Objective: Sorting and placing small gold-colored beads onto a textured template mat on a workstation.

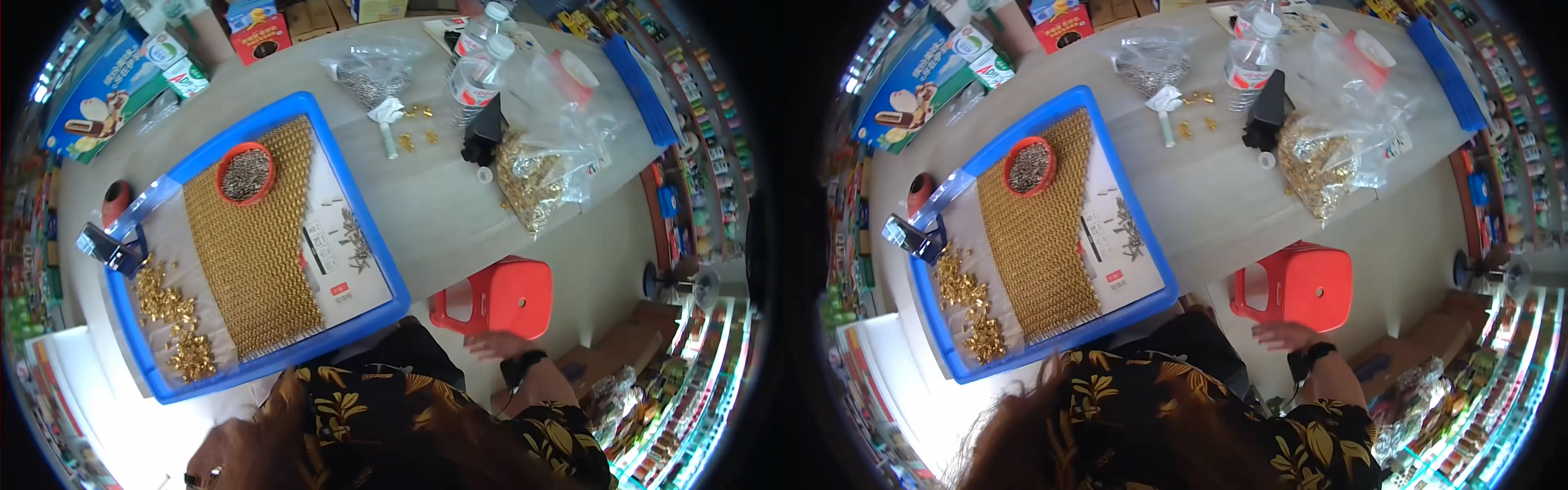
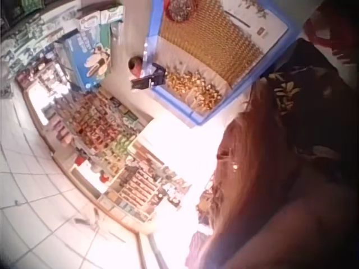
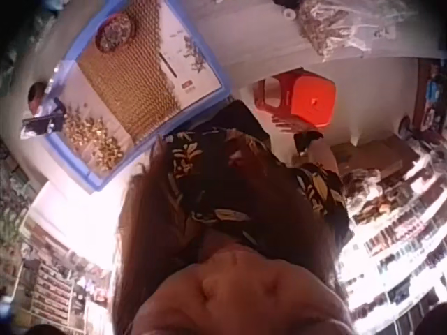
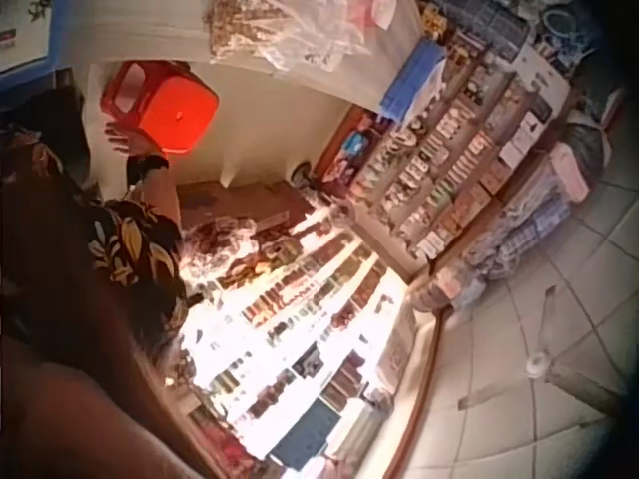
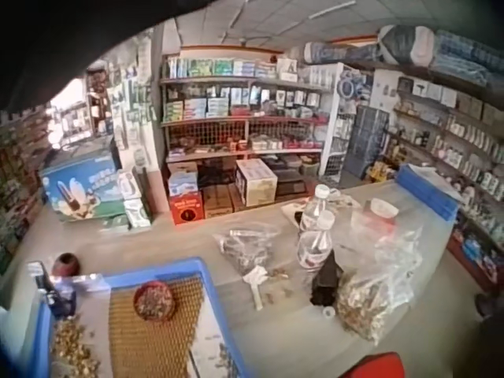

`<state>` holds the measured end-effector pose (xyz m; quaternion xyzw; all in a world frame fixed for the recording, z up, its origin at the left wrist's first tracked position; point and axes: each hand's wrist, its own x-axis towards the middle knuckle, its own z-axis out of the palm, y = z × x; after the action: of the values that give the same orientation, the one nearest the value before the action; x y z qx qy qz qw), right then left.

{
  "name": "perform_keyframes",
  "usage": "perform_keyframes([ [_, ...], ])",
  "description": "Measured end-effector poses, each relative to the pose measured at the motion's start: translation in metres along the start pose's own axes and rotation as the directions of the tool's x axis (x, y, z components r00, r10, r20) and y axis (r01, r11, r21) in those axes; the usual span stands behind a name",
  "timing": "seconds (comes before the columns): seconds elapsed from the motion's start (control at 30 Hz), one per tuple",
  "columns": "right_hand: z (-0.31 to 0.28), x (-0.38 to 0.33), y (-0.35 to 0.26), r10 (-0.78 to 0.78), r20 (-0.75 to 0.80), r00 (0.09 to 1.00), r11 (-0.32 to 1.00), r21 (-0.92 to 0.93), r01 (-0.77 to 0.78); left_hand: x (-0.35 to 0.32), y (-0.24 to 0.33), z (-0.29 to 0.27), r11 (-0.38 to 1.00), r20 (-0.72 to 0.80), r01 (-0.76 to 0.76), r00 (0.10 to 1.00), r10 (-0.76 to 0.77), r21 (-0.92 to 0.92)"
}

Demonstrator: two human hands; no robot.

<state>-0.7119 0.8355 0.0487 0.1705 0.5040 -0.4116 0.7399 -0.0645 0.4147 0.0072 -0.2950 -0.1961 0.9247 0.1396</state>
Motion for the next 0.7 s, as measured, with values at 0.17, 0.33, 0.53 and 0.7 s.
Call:
perform_keyframes([
  [0.17, -0.032, 0.043, 0.144, -0.186, 0.764, 0.618, 0.851, -0.190, 0.490, 0.225, 0.015, 0.041, -0.498, 0.618, 0.598, 0.772, 0.148, -0.628],
  [0.33, 0.025, 0.064, 0.109, -0.362, 0.590, 0.722, 0.671, -0.372, 0.641, 0.239, 0.030, 0.047, -0.570, 0.625, 0.592, 0.762, 0.166, -0.570],
  [0.53, 0.139, 0.077, 0.011, -0.578, 0.379, 0.723, 0.387, -0.652, 0.652, 0.281, 0.037, 0.064, -0.656, 0.666, 0.608, 0.716, 0.210, -0.447],
  [0.7, 0.206, 0.094, -0.036, -0.750, 0.262, 0.607, 0.151, -0.826, 0.543, 0.298, 0.036, 0.074, -0.711, 0.677, 0.610, 0.689, 0.259, -0.349],
])
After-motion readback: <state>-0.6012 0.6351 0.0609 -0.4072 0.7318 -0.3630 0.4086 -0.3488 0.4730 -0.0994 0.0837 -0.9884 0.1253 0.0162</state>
